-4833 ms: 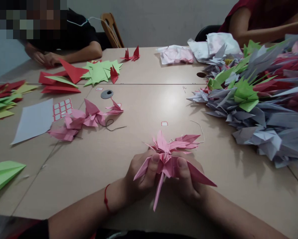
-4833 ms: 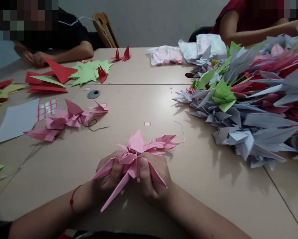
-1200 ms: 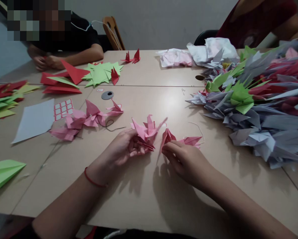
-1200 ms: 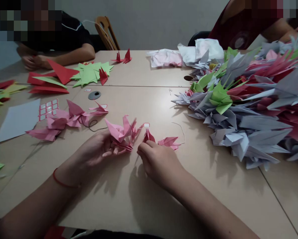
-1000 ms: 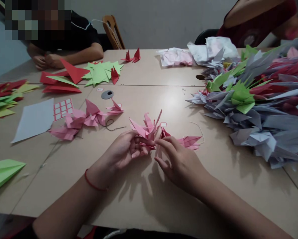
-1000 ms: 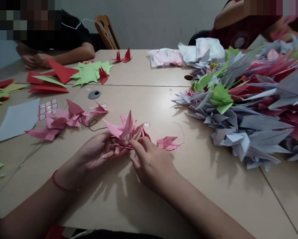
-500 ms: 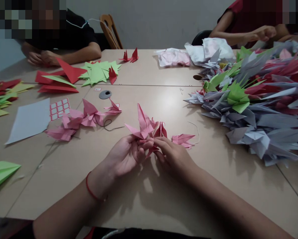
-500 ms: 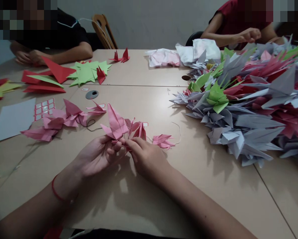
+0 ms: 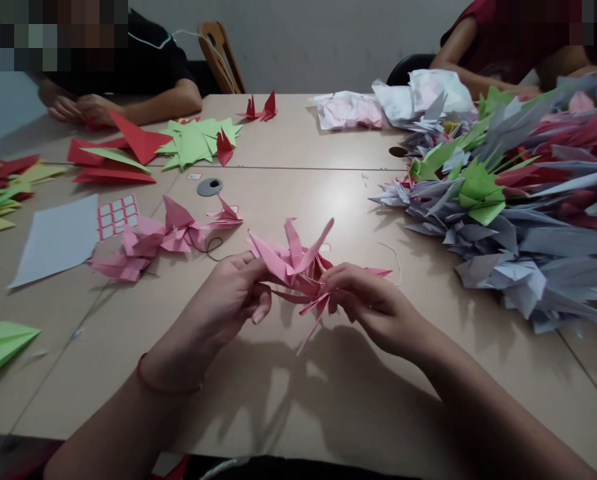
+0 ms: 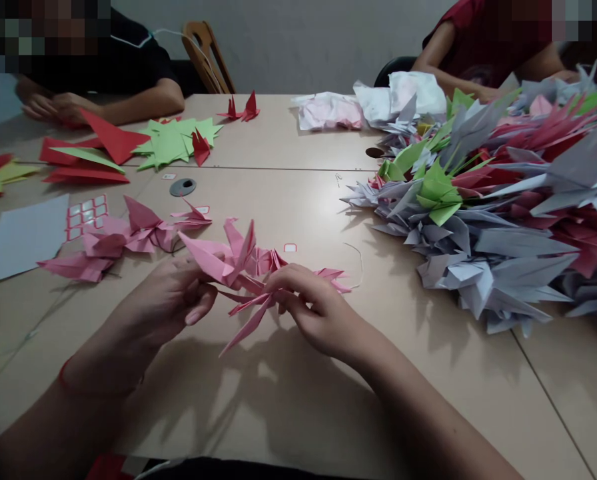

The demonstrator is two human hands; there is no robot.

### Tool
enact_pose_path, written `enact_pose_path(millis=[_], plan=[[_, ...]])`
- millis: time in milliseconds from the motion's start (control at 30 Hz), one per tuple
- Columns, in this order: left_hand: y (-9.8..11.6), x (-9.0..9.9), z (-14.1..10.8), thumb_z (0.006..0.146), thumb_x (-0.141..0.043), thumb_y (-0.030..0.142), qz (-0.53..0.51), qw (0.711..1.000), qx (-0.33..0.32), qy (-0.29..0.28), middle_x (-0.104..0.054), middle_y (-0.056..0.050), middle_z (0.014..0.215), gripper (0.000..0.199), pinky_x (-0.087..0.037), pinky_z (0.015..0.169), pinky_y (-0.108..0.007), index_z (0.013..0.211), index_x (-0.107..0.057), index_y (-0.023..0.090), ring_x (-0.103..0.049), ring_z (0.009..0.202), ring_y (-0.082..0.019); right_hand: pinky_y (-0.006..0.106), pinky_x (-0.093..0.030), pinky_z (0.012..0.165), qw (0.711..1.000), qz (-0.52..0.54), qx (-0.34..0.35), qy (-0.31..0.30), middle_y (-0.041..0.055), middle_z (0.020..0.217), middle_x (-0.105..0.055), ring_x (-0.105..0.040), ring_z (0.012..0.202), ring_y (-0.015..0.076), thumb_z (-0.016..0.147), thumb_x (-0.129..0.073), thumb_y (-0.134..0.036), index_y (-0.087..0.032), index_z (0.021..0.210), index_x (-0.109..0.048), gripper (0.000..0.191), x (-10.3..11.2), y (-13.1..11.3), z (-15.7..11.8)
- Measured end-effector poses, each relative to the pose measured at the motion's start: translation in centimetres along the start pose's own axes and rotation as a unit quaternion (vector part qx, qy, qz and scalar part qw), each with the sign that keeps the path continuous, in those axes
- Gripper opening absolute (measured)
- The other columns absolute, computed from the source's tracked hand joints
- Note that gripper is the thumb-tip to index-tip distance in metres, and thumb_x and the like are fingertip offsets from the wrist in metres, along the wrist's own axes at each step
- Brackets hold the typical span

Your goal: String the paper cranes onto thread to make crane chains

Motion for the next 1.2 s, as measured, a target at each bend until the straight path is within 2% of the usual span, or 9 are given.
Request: enact_pose_path(millis=[100,233,367,467,667,800,933,1067,1200], plan=[[0.1,0.3,0.1,0.071,-0.063,0.025,0.05,0.998,-0.032,0.023,-0.047,0.003,0.044,0.023,-0.015,0.032,-0.013,0.053,-0.055,0.012,-0.028,0.031,0.0,0.023,-0.042,0.053,0.998,0.019,-0.065,-0.009,0.0004,0.07,-0.054,-0.049,0.059,0.0104,0.091,-0.043,-0.019,-0.018,0.087,-0.058,0.015,0.1,0.4,-0.2],[-0.3,0.0,0.0,0.068,-0.063,0.026,0.029,0.999,-0.027,0.017,-0.038,0.005,0.042,0.024,-0.014,0.036,-0.014,0.05,-0.052,0.013,-0.024,0.035,0.0,0.021,-0.039,0.049,0.985,0.125,-0.115,-0.027,-0.0019,0.065,-0.05,-0.046,0.054,0.0086,0.089,-0.05,-0.028,-0.018,0.087,-0.061,0.015,-0.1,0.9,-0.4],[-1.0,-0.9,-0.2,0.071,-0.061,0.027,-0.016,1.0,0.009,-0.003,-0.04,0.005,0.045,0.02,-0.013,0.036,-0.016,0.057,-0.056,0.014,-0.028,0.037,-0.002,0.021,-0.042,0.044,0.941,0.29,-0.172,-0.008,-0.0033,0.062,-0.053,-0.049,0.048,0.0081,0.079,-0.064,-0.036,-0.019,0.082,-0.058,0.018,-0.8,1.9,-0.4],[-1.5,-1.3,-0.3,0.075,-0.06,0.029,-0.041,0.999,0.024,-0.009,-0.05,0.003,0.055,0.018,-0.017,0.036,-0.014,0.068,-0.061,0.013,-0.036,0.041,-0.003,0.02,-0.039,0.038,0.913,0.355,-0.201,0.021,-0.0039,0.06,-0.055,-0.05,0.042,0.008,0.071,-0.069,-0.039,-0.02,0.078,-0.054,0.025,-1.2,2.4,-0.3],[-2.1,-1.1,-0.3,0.075,-0.063,0.029,-0.061,0.998,-0.012,-0.019,-0.059,0.002,0.062,0.015,-0.034,0.036,-0.013,0.08,-0.066,0.015,-0.048,0.047,-0.005,0.018,-0.035,0.034,0.888,0.415,-0.198,0.0,-0.0014,0.055,-0.062,-0.056,0.042,0.012,0.072,-0.066,-0.039,-0.022,0.082,-0.049,0.026,-2.1,2.7,-0.3],[-2.5,-1.2,-0.2,0.073,-0.065,0.026,-0.087,0.995,-0.017,-0.042,-0.064,-0.001,0.067,0.016,-0.041,0.038,-0.014,0.081,-0.068,0.014,-0.056,0.051,-0.008,0.015,-0.026,0.032,0.868,0.458,-0.192,0.025,-0.0059,0.044,-0.052,-0.045,0.035,0.0083,0.072,-0.065,-0.04,-0.023,0.081,-0.049,0.026,-2.4,3.0,-0.3],[-3.0,-1.7,0.0,0.069,-0.065,0.022,-0.108,0.989,0.001,-0.097,-0.066,-0.003,0.073,0.014,-0.044,0.038,-0.015,0.08,-0.067,0.013,-0.06,0.054,-0.01,0.014,-0.021,0.031,0.859,0.474,-0.191,0.04,-0.0071,0.05,-0.051,-0.037,0.034,0.0039,0.066,-0.07,-0.032,-0.022,0.076,-0.048,0.026,-2.4,2.6,-0.1],[-3.5,-1.9,0.2,0.069,-0.063,0.018,-0.063,0.992,-0.002,-0.109,-0.067,-0.006,0.075,0.015,-0.046,0.04,-0.015,0.081,-0.068,0.011,-0.064,0.062,-0.014,0.013,-0.028,0.03,0.852,0.486,-0.182,0.066,-0.0058,0.055,-0.056,-0.042,0.035,0.0044,0.069,-0.069,-0.028,-0.022,0.076,-0.046,0.025,-2.5,2.3,0.1],[-3.6,-2.1,-0.1,0.07,-0.06,0.013,0.026,0.994,-0.019,-0.107,-0.067,-0.008,0.079,0.015,-0.051,0.045,-0.02,0.081,-0.068,0.009,-0.064,0.062,-0.015,0.013,-0.03,0.028,0.854,0.472,-0.178,0.131,-0.0083,0.05,-0.053,-0.045,0.034,0.0062,0.075,-0.066,-0.027,-0.024,0.084,-0.046,0.022,-2.9,2.9,-0.1]])
Point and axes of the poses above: each hand's wrist, its own z-axis towards the middle knuckle, its own x-axis out of the back of the hand, y = z × x, the point moved 3 cm from there along z, towards the middle knuckle
